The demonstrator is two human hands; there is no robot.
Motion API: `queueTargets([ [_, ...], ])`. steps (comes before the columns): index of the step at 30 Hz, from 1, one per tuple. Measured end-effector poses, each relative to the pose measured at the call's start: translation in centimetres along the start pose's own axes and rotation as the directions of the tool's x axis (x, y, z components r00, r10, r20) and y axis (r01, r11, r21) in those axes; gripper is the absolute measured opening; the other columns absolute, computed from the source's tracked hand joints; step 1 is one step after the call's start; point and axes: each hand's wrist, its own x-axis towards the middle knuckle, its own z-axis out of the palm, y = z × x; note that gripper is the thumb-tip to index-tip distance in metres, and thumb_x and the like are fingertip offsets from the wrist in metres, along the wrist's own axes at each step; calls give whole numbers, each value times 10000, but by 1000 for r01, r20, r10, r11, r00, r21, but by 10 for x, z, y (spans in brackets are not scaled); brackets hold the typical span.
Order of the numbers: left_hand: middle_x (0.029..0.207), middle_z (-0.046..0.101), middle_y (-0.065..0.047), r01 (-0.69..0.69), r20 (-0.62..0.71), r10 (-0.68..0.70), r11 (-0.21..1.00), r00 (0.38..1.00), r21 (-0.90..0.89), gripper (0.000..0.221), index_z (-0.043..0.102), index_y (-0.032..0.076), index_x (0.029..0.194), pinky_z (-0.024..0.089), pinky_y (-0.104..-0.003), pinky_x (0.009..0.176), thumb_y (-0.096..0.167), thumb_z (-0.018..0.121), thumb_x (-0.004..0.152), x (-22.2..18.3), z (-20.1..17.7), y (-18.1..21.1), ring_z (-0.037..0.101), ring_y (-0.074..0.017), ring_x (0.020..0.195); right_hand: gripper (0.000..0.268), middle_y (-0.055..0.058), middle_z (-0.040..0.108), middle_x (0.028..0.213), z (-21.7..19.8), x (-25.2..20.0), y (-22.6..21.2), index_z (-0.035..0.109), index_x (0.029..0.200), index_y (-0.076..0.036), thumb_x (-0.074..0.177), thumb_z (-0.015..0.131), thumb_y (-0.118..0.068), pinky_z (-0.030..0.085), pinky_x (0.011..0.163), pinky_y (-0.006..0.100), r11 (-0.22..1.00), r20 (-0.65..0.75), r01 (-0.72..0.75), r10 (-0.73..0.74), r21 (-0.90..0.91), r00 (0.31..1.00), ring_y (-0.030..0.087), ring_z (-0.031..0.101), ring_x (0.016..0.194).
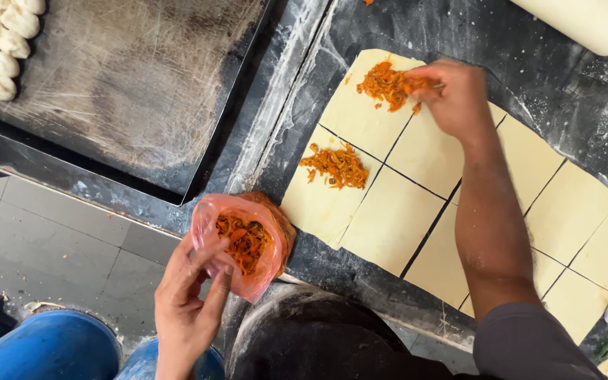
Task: The person places portions of an orange filling from a plastic bag onto several squares of dough arranged on a floured work surface.
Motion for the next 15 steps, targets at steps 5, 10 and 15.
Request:
queueTargets([
  [5,1348,641,-120,95,-30,-93,991,995,94,302,728,48,1198,563,-263,831,-46,652,921,-5,-1,3,679,-145,1006,182,114,755,1081,-2,0,20,735,1121,22,976,686,120,625,852,281,876,-78,-207,266,436,961,156,730,926],
  [10,1281,670,-125,147,-11,-147,972,989,182,487,673,68,1334,537,-241,819,-81,526,893,-7,-4,4,671,-151,910,146,132,729,1111,-2,-6,16,683,1150,28,1013,658,70,611,845,316,563,-98,-163,404,810,909,185,719,955],
  [15,1463,601,-207,-91,116,67,972,991,215,589,636,70,1409,458,-336,1082,-109,504,863,-1,-13,2,594,-303,1355,163,120,698,1119,10,-27,-41,617,1167,18,1030,694,58,552,848,298,274,-101,-6,376,962,921,169,654,942],
])
